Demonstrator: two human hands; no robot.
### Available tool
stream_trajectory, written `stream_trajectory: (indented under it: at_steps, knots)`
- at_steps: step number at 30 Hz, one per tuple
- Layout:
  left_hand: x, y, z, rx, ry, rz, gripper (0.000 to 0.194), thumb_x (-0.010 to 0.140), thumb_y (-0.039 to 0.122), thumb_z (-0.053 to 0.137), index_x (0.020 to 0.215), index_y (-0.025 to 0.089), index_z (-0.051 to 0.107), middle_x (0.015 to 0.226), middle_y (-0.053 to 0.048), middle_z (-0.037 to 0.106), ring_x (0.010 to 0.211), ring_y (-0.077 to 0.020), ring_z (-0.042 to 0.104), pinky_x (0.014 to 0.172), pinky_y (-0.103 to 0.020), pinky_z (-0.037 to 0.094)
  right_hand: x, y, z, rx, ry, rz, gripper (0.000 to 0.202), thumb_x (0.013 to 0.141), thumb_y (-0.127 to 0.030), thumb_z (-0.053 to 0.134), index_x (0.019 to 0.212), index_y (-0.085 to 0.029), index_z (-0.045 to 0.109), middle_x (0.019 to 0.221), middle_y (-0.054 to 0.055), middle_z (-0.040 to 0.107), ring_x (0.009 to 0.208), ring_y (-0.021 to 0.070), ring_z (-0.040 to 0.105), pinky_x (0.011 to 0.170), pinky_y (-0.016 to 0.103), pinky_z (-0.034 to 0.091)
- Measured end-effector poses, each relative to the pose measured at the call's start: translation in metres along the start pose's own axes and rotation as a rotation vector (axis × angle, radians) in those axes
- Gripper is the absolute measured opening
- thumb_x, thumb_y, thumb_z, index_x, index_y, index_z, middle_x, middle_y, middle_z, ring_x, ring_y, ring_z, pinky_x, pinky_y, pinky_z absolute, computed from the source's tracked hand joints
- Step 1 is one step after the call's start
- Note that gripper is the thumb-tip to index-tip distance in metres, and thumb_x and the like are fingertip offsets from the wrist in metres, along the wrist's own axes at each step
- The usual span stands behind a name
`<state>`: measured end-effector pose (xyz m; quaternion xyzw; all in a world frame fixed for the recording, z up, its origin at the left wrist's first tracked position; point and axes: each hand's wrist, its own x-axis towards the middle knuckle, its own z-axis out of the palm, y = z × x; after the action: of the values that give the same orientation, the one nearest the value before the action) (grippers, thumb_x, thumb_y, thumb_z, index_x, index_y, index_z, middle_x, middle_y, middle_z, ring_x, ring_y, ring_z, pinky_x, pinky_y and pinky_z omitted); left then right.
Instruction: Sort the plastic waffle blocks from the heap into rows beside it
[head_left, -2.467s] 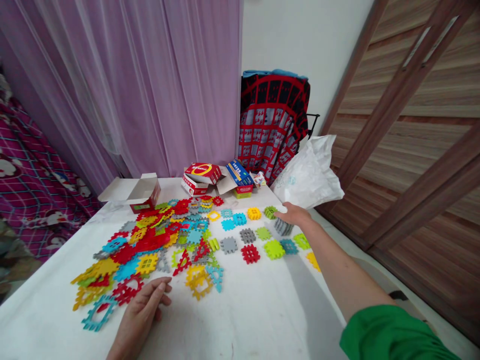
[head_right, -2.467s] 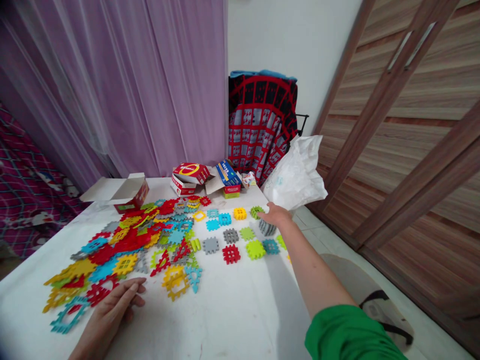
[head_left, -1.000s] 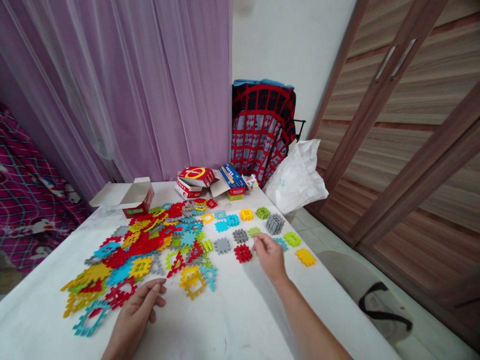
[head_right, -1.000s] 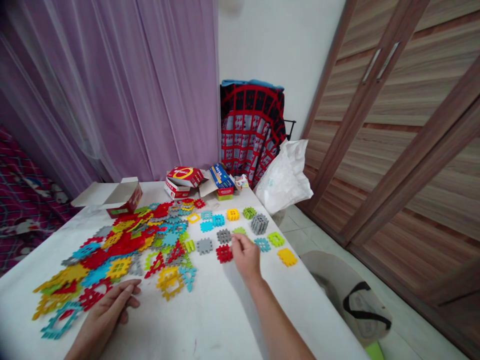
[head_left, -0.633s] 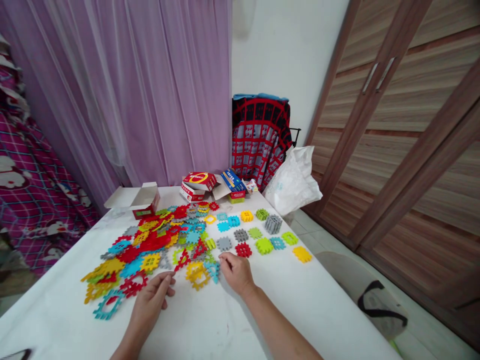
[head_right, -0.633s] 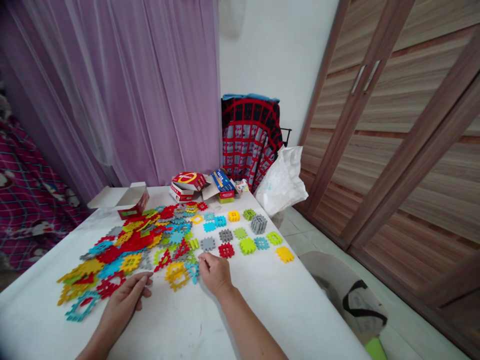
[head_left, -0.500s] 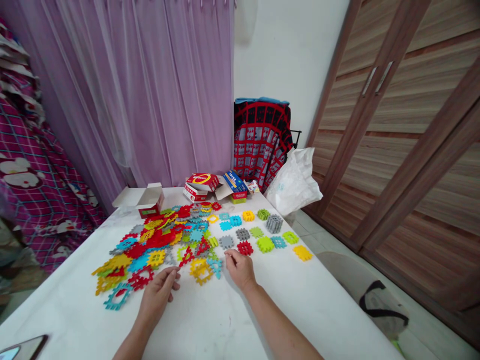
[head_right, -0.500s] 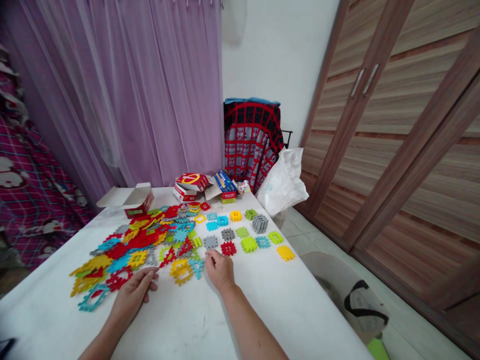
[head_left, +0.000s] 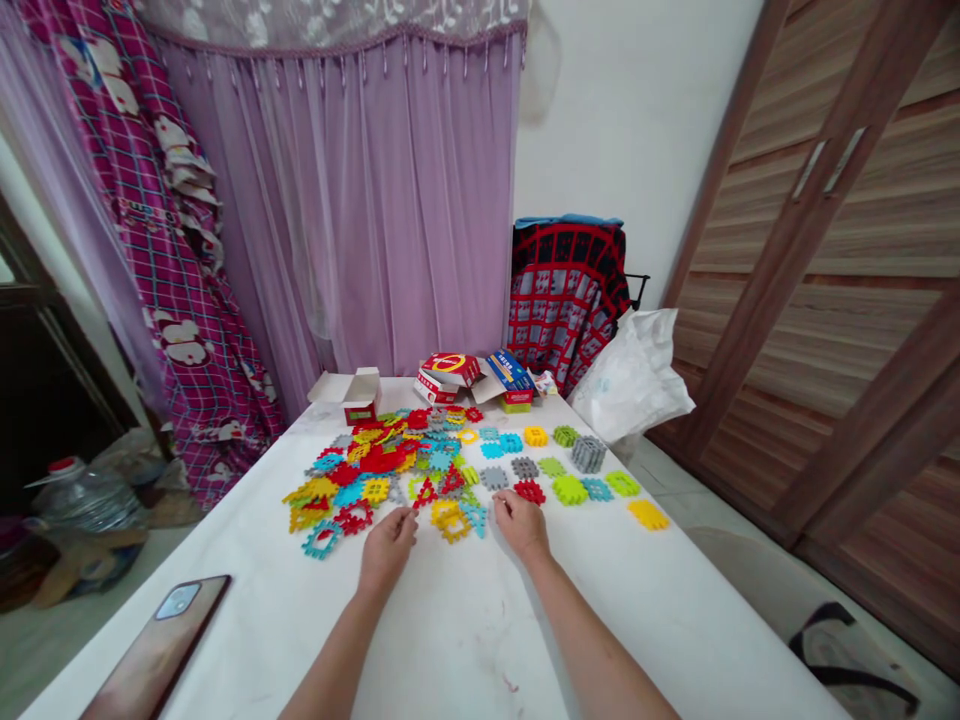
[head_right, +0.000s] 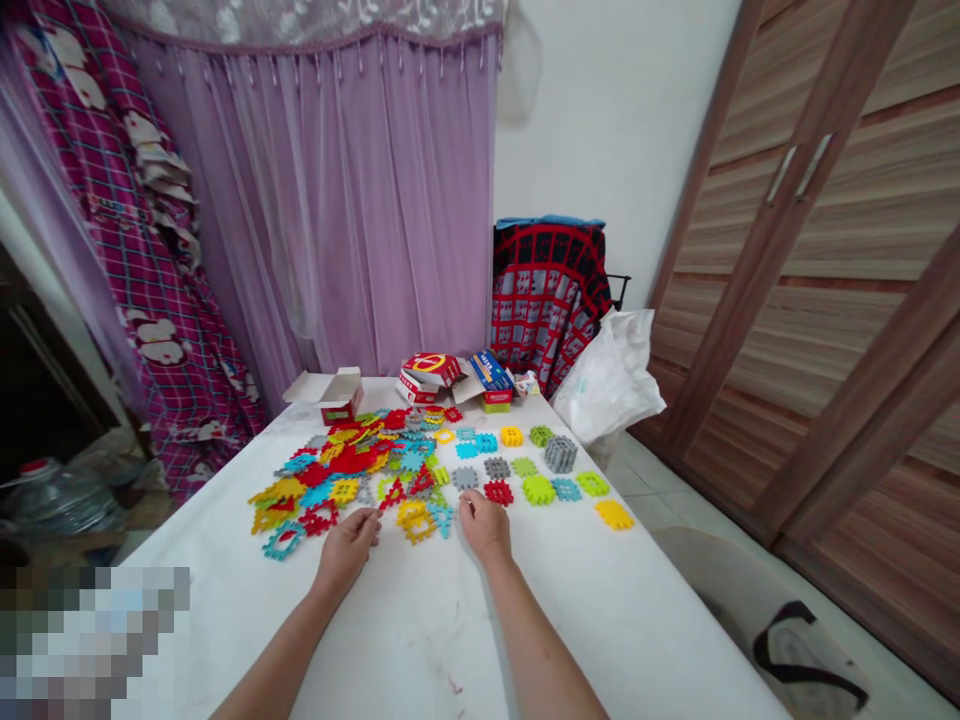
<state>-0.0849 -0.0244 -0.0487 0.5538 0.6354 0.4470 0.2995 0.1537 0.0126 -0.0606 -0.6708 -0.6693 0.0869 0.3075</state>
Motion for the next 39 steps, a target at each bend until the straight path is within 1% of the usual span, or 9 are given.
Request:
stream_trajectory:
  at_steps: [4,7,16,20,23,28,34,37,39]
  knots:
    - [-0.001,-0.002,0.001,0.071,-0.008,0.033,0.03,0.081,0.044,0.045,0.086,0.023,0.066,0.07,-0.002,0.071,0.064,-0.0183,0.067,0.061,-0.027,0.049,0.001,-0.001,-0.001,-0.013,-0.01,0.025,0.027,0.09,-0.027,0.048,0.097,-0.026,0.074,0.084,0.002,0.076,0.079,0.018,0.069,0.069,0.023,0.044]
    - [-0.002,-0.002,0.001,0.124,-0.016,0.057,0.03,0.084,0.044,0.044,0.082,0.024,0.066,0.072,-0.002,0.071,0.07,-0.0188,0.068,0.065,-0.027,0.048,0.002,-0.001,-0.002,-0.01,-0.016,0.039,0.027,0.09,-0.028,0.048,0.098,-0.027,0.074,0.086,0.002,0.076,0.081,0.0178,0.069,0.07,0.023,0.045]
    - [-0.001,0.001,-0.002,0.244,-0.036,0.083,0.034,0.089,0.045,0.042,0.078,0.024,0.066,0.073,-0.002,0.072,0.069,-0.0174,0.065,0.063,-0.025,0.042,0.001,-0.005,-0.005,0.005,0.006,0.085,0.027,0.09,-0.028,0.05,0.1,-0.025,0.074,0.089,0.003,0.076,0.082,0.0177,0.069,0.074,0.023,0.044]
    - [0.007,0.001,0.001,0.263,-0.048,0.087,0.034,0.088,0.045,0.041,0.076,0.023,0.065,0.072,-0.004,0.072,0.067,-0.0191,0.065,0.061,-0.026,0.041,-0.001,-0.007,-0.004,-0.004,0.023,0.087,0.026,0.089,-0.028,0.05,0.098,-0.025,0.074,0.092,0.003,0.077,0.083,0.0163,0.068,0.074,0.021,0.043]
    - [0.016,-0.002,0.006,0.242,-0.051,0.093,0.034,0.087,0.047,0.043,0.076,0.024,0.066,0.073,-0.004,0.073,0.072,-0.0205,0.067,0.063,-0.026,0.042,0.001,-0.005,0.0,-0.004,0.038,0.069,0.026,0.088,-0.027,0.05,0.093,-0.025,0.075,0.089,0.003,0.077,0.08,0.0162,0.068,0.071,0.021,0.043]
    - [0.028,-0.005,0.015,0.177,-0.04,0.071,0.04,0.085,0.056,0.041,0.08,0.025,0.067,0.07,-0.002,0.073,0.064,-0.0191,0.067,0.06,-0.026,0.047,0.01,0.0,0.012,0.176,0.125,0.017,0.03,0.086,-0.029,0.047,0.089,-0.023,0.076,0.074,0.003,0.075,0.065,0.0154,0.066,0.063,0.021,0.043]
    - [0.028,-0.003,0.016,0.125,-0.009,0.042,0.055,0.083,0.067,0.037,0.08,0.021,0.068,0.066,-0.001,0.07,0.047,-0.0156,0.061,0.052,-0.027,0.049,0.017,0.002,0.017,0.487,0.312,-0.004,0.035,0.084,-0.037,0.047,0.083,-0.017,0.076,0.064,0.004,0.071,0.053,0.0149,0.06,0.054,0.022,0.044]
    - [0.03,-0.003,0.014,0.176,0.024,0.119,0.055,0.086,0.065,0.036,0.077,0.021,0.068,0.059,0.0,0.067,0.045,-0.0151,0.06,0.05,-0.026,0.05,0.018,0.004,0.013,0.602,0.384,0.067,0.036,0.083,-0.04,0.049,0.08,-0.016,0.075,0.062,0.005,0.07,0.052,0.0154,0.059,0.052,0.023,0.046]
    - [0.038,-0.003,0.013,0.25,0.041,0.188,0.05,0.087,0.061,0.039,0.076,0.022,0.068,0.058,0.001,0.067,0.048,-0.0156,0.062,0.05,-0.025,0.05,0.018,0.005,0.011,0.635,0.389,0.083,0.035,0.083,-0.04,0.05,0.08,-0.015,0.074,0.061,0.005,0.069,0.052,0.0154,0.059,0.052,0.023,0.047]
